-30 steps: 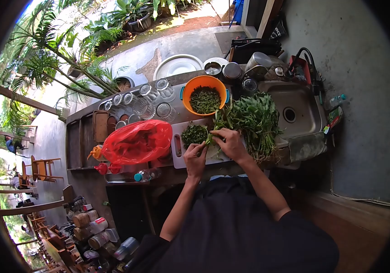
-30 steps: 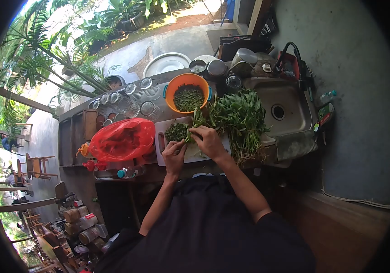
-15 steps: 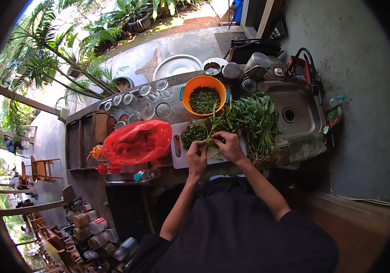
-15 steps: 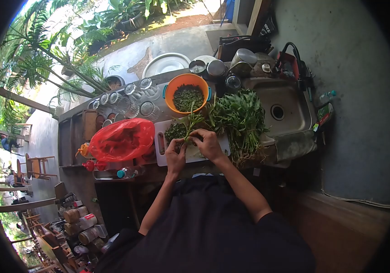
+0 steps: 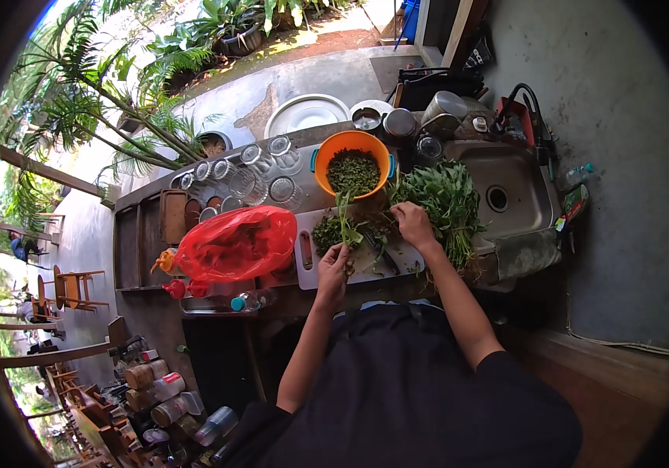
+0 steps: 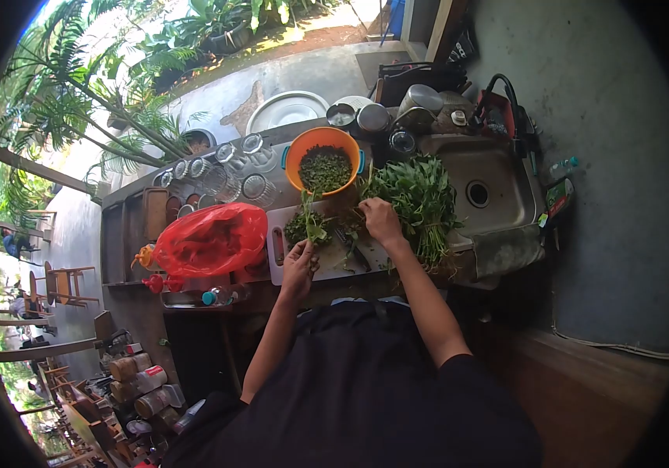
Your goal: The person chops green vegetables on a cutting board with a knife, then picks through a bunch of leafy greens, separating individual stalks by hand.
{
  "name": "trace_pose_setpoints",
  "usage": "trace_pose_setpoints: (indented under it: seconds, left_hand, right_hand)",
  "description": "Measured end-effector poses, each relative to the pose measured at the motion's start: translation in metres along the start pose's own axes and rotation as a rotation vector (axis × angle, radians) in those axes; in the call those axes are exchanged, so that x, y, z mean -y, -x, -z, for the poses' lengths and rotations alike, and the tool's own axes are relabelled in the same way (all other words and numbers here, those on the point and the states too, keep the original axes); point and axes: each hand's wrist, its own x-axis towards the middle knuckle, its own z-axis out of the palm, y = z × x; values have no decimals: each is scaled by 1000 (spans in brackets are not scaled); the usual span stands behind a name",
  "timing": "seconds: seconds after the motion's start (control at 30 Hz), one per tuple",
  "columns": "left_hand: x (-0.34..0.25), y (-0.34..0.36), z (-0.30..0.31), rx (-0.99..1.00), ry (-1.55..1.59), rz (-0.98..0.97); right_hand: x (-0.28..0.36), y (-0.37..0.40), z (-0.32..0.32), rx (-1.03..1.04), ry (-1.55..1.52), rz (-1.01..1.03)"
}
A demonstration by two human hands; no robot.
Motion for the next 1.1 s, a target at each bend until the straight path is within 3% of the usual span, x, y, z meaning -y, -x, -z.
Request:
trace_pose_setpoints:
  seconds: [0.07, 0.2, 0.27, 0.3, 0.37, 0.4, 0.47, 0.5, 0.57, 0.67, 0.8, 0.9, 1.0, 1.07, 1.1]
  left_hand:
    - [-1, -1, 2, 34, 145, 69]
    - [1, -3, 14, 102, 289, 141]
    - [1, -5, 18, 236, 648, 296]
    - [2, -5, 19, 237, 646, 297]
    - [4, -5, 20, 303, 949, 457]
    - [4, -4, 19, 303, 951, 456]
    - [3, 0, 14, 289, 1028, 511]
    - [4, 1, 13, 290, 1027, 513]
    - [4, 3, 11, 269, 1108, 577]
    - [8, 3, 14, 295, 1169, 606]
    - [6, 8, 9, 384, 1111, 546]
    - [5, 12, 5, 226, 987, 442]
    - [12, 11, 10, 354, 836, 299]
    - [14, 11, 10, 307, 655, 167]
    - [17, 10, 14, 306, 657, 166]
  right_hand:
    - [-10, -4, -7, 44, 394, 73]
    - [9, -3, -1, 23, 518, 57]
    - [2, -4, -4, 10, 552, 133]
    - [-4, -4, -6, 8, 552, 132]
    - [-14, -6, -10, 70, 445, 13]
    - [-3, -6, -6, 72, 447, 14]
    - [35, -1, 7, 244, 556, -261]
    - [26, 2, 4, 242, 556, -264]
    - [4, 10, -3, 48, 535, 61]
    - [9, 12, -2, 71, 544, 39]
    - [16, 19, -4, -14, 518, 95]
    - [26, 22, -1, 52, 503, 13]
    - [26, 31, -2, 5, 425, 159]
    - [38, 38, 0, 269, -13, -130]
    - [44, 45, -2, 271, -12, -130]
